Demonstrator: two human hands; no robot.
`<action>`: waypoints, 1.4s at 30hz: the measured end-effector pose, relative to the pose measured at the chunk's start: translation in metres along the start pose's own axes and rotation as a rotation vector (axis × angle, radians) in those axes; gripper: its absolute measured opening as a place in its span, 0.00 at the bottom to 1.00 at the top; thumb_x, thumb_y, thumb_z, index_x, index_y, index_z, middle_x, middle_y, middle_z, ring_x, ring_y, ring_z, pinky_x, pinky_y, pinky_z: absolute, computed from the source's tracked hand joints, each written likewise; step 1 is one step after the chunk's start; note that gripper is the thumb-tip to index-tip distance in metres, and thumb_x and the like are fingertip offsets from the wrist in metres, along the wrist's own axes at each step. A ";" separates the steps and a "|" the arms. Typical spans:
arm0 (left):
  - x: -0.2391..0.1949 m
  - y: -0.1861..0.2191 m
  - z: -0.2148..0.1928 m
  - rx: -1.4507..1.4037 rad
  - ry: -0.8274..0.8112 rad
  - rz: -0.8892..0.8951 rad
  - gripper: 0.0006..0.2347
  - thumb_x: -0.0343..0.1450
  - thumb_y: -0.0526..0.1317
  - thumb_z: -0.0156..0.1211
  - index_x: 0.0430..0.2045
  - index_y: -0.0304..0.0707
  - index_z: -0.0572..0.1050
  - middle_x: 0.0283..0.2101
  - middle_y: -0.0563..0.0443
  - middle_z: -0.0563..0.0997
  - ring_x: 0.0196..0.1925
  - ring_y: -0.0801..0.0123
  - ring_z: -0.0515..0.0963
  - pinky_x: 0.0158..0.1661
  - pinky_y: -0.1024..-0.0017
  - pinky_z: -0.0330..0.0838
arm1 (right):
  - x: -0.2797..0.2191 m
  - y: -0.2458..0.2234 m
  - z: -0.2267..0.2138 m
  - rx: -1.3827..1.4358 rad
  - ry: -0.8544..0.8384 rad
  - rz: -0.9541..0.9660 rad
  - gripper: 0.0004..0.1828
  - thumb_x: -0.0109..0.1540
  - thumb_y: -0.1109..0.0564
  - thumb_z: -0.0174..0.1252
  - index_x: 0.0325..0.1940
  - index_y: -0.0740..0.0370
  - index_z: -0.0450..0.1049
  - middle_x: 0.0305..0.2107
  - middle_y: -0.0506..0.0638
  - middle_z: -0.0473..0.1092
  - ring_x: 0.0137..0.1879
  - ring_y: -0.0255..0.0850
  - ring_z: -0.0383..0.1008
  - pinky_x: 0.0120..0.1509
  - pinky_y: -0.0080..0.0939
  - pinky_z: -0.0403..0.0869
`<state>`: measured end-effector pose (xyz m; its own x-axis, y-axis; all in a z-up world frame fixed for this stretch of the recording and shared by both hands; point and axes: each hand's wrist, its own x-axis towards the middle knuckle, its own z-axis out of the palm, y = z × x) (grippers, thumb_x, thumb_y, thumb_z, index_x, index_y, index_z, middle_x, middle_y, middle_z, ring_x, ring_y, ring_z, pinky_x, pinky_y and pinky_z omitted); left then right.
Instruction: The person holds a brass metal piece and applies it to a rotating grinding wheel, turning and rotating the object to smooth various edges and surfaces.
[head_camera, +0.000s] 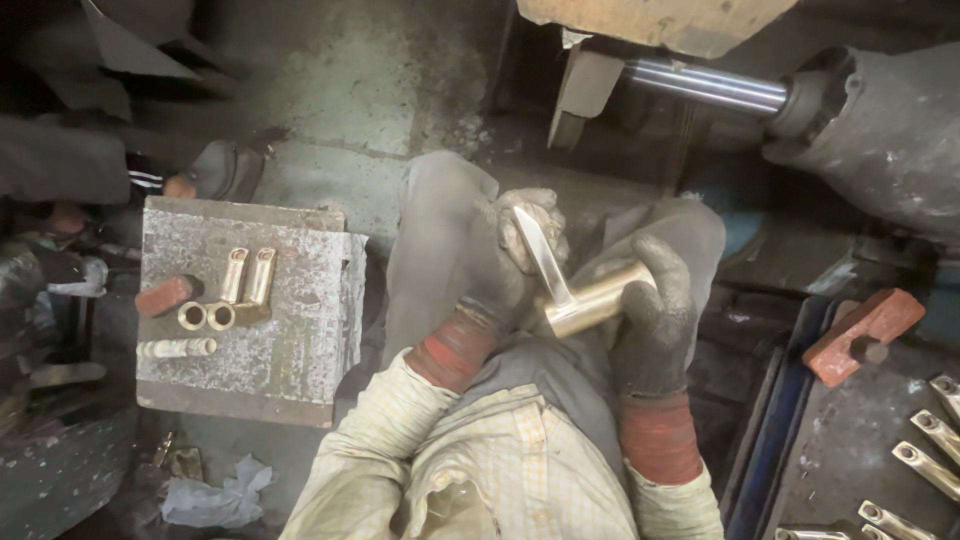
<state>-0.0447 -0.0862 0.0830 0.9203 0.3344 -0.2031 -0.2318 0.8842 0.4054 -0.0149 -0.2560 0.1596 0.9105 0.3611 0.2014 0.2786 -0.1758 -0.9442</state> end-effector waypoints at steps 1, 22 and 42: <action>0.017 0.006 -0.013 -0.268 -0.073 -0.275 0.26 0.78 0.61 0.41 0.44 0.33 0.72 0.33 0.45 0.77 0.32 0.61 0.76 0.35 0.66 0.74 | 0.001 0.001 -0.001 -0.074 -0.006 -0.032 0.28 0.74 0.44 0.44 0.64 0.73 0.67 0.45 0.56 0.75 0.51 0.42 0.77 0.58 0.42 0.78; 0.135 0.022 -0.086 0.460 -0.076 -0.439 0.28 0.77 0.61 0.44 0.36 0.28 0.77 0.20 0.42 0.75 0.18 0.59 0.74 0.17 0.67 0.64 | 0.126 0.086 0.024 0.469 0.087 0.568 0.18 0.67 0.50 0.52 0.55 0.63 0.73 0.35 0.53 0.75 0.40 0.41 0.75 0.47 0.38 0.76; 0.186 -0.080 -0.114 0.275 0.214 -0.504 0.34 0.74 0.72 0.30 0.34 0.40 0.75 0.11 0.49 0.66 0.10 0.63 0.64 0.15 0.66 0.62 | 0.148 0.200 0.017 0.874 0.297 0.864 0.08 0.64 0.58 0.57 0.46 0.63 0.74 0.38 0.51 0.73 0.46 0.44 0.75 0.55 0.44 0.76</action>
<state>0.1091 -0.0579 -0.0890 0.8051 -0.0195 -0.5928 0.3312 0.8439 0.4221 0.1704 -0.2219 -0.0044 0.7590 0.1916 -0.6222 -0.6309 0.4523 -0.6304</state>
